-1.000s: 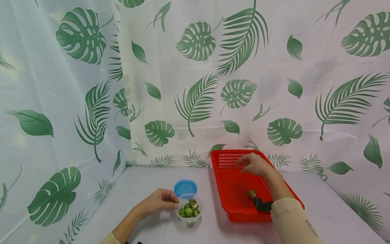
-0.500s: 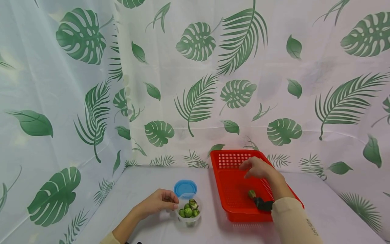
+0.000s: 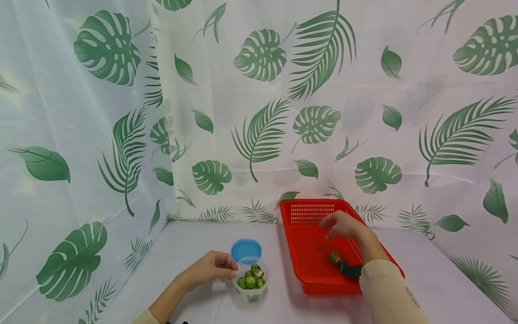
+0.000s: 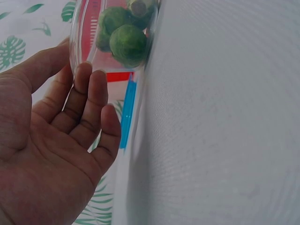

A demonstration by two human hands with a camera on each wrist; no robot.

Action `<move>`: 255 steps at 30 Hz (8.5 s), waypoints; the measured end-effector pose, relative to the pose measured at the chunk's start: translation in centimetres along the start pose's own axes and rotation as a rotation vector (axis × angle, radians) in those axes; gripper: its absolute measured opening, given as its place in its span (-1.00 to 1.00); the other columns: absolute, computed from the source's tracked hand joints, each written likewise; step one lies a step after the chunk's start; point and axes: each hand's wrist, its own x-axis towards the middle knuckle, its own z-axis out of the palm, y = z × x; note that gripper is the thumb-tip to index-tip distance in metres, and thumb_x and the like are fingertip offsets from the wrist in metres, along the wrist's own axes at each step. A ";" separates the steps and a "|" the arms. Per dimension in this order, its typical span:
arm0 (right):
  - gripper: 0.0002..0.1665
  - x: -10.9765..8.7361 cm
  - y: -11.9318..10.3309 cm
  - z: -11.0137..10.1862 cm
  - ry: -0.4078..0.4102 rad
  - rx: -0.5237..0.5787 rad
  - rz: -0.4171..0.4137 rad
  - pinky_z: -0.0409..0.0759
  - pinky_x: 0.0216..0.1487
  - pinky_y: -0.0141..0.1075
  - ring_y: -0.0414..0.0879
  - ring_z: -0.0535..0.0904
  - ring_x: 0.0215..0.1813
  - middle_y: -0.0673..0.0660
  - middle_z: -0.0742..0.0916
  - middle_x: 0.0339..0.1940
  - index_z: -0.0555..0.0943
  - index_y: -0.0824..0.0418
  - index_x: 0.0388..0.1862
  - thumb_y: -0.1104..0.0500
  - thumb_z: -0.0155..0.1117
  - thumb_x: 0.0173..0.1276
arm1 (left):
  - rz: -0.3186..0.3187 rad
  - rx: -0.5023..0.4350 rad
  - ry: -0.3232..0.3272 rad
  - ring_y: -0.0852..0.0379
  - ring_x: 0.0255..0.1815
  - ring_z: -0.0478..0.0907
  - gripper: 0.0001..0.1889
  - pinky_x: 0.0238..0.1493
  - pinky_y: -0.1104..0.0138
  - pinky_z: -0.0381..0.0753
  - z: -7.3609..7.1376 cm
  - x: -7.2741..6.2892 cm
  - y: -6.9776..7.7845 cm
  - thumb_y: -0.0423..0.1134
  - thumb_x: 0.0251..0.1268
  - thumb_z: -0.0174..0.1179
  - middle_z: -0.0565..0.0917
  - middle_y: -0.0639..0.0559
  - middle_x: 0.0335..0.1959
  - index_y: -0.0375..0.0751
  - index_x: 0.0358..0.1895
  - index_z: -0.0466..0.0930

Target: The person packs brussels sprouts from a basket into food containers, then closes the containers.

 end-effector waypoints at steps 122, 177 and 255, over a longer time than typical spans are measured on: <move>-0.63 -0.7 2.2 1.9 -0.195 0.007 0.295 0.73 0.10 0.02 0.03 0.64 -0.04 0.11 0.79 -0.11 0.74 0.21 0.00 0.31 0.56 0.19 | -0.011 0.016 0.008 0.17 -0.25 0.65 -0.73 -0.18 0.31 0.61 0.0 0.1 0.1 -0.26 0.39 0.37 0.74 0.06 -0.27 -0.41 -0.01 0.70; -0.60 1.9 -0.9 1.7 0.097 0.037 -0.039 0.73 0.09 0.06 0.02 0.71 -0.07 0.16 0.81 -0.04 0.73 0.23 0.17 0.25 0.48 0.35 | -0.005 -0.004 0.002 0.19 -0.28 0.66 -0.73 -0.20 0.33 0.61 0.0 0.3 0.0 -0.27 0.38 0.38 0.75 0.08 -0.31 -0.44 -0.03 0.70; -0.71 0.6 -15.0 5.7 0.172 -0.006 -0.555 0.73 -0.07 -0.36 -0.11 0.71 -0.08 -0.01 0.77 -0.12 0.78 0.01 0.01 0.29 0.47 0.36 | 0.002 0.000 0.005 0.17 -0.26 0.67 -0.75 -0.17 0.30 0.62 -0.1 0.0 -0.1 -0.20 0.35 0.41 0.75 0.07 -0.30 -0.31 -0.06 0.74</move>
